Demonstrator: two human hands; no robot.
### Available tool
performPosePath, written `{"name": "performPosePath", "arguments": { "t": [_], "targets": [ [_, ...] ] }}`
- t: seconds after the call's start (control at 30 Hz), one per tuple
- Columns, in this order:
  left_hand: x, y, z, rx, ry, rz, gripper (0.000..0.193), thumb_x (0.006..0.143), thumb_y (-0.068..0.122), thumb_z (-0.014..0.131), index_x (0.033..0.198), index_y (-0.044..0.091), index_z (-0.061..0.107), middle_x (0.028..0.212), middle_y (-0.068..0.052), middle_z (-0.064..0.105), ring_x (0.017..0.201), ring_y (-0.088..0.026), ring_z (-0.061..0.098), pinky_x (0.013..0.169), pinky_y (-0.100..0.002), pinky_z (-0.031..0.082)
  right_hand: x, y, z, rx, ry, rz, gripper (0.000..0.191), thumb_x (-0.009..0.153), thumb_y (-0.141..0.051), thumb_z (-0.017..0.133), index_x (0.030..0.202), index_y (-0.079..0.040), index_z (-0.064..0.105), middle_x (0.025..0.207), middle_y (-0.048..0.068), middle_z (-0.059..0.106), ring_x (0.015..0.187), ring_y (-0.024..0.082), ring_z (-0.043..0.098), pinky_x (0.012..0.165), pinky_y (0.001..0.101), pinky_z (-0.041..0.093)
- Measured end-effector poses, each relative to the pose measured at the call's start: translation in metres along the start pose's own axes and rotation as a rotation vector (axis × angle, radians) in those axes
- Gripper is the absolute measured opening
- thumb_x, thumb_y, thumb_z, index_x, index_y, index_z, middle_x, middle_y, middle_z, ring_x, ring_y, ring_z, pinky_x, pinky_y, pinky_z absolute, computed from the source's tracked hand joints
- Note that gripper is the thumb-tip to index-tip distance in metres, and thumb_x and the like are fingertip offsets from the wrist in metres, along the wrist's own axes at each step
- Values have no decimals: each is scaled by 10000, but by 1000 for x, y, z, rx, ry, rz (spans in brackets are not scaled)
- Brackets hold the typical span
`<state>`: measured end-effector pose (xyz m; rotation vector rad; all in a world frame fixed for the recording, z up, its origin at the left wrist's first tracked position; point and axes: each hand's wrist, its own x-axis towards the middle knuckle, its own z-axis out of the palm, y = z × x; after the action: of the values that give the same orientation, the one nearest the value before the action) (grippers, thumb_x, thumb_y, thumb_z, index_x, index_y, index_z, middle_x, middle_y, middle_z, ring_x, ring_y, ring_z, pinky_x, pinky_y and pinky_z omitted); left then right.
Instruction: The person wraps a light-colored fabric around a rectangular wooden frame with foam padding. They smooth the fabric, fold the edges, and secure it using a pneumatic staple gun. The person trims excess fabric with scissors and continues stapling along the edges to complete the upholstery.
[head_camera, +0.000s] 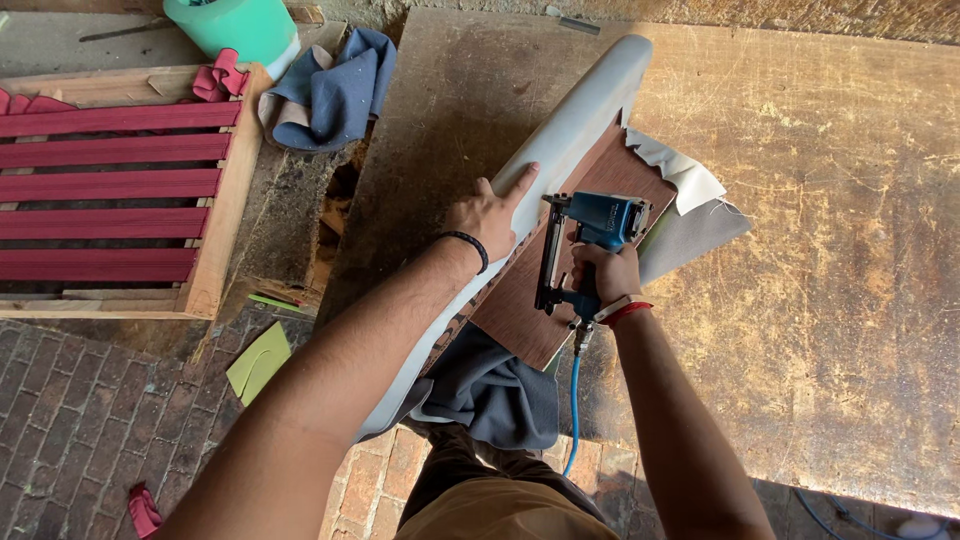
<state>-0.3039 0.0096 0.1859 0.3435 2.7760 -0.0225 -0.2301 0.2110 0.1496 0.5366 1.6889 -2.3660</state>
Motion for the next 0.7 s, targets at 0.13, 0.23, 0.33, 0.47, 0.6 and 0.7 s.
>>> {"name": "performPosePath", "arguments": {
  "t": [0.13, 0.23, 0.33, 0.47, 0.6, 0.7],
  "targets": [
    [-6, 2, -8, -20, -29, -11, 1078, 932, 154, 640, 1585, 462, -160, 1559, -428, 242, 883, -339, 738, 683, -399, 666, 6, 6, -2, 26, -28, -3, 216, 809, -32, 650, 1005, 25, 719, 621, 32, 558, 515, 164, 558, 494, 333, 490],
    [-8, 2, -9, 31, 17, 6, 1119, 917, 175, 675, 1606, 451, -163, 1510, -419, 320, 919, -358, 709, 703, -404, 636, 4, 13, -4, -3, -54, -7, 200, 804, -29, 652, 985, 34, 708, 624, 39, 563, 517, 173, 570, 491, 337, 494],
    [-7, 2, -8, 19, -30, -22, 1091, 939, 154, 644, 1591, 442, -181, 1546, -422, 275, 859, -305, 743, 662, -385, 659, -4, 20, -2, -41, -80, 3, 194, 805, -37, 679, 986, 23, 711, 620, 37, 563, 513, 166, 568, 483, 330, 498],
    [-9, 1, -9, 9, -17, -1, 1114, 933, 222, 684, 1599, 436, -183, 1485, -400, 358, 862, -308, 735, 675, -388, 646, -18, 29, 5, -116, -95, -1, 188, 810, -65, 692, 976, 20, 719, 590, 53, 586, 482, 174, 560, 459, 320, 485],
    [-11, 1, -14, -12, -40, -6, 1189, 883, 103, 699, 1608, 446, -178, 1490, -395, 349, 847, -289, 758, 666, -379, 673, -20, 31, 3, -322, -65, 48, 212, 791, -102, 720, 961, 24, 724, 580, 62, 621, 480, 185, 595, 493, 341, 521],
    [-19, -8, -16, -114, -68, 50, 1241, 824, 170, 770, 1618, 429, -149, 1504, -354, 377, 1035, -381, 699, 843, -426, 637, -5, 22, -7, -714, 11, 20, 308, 842, -220, 786, 945, 70, 762, 695, 93, 699, 614, 219, 676, 649, 375, 560]
  ]
}}
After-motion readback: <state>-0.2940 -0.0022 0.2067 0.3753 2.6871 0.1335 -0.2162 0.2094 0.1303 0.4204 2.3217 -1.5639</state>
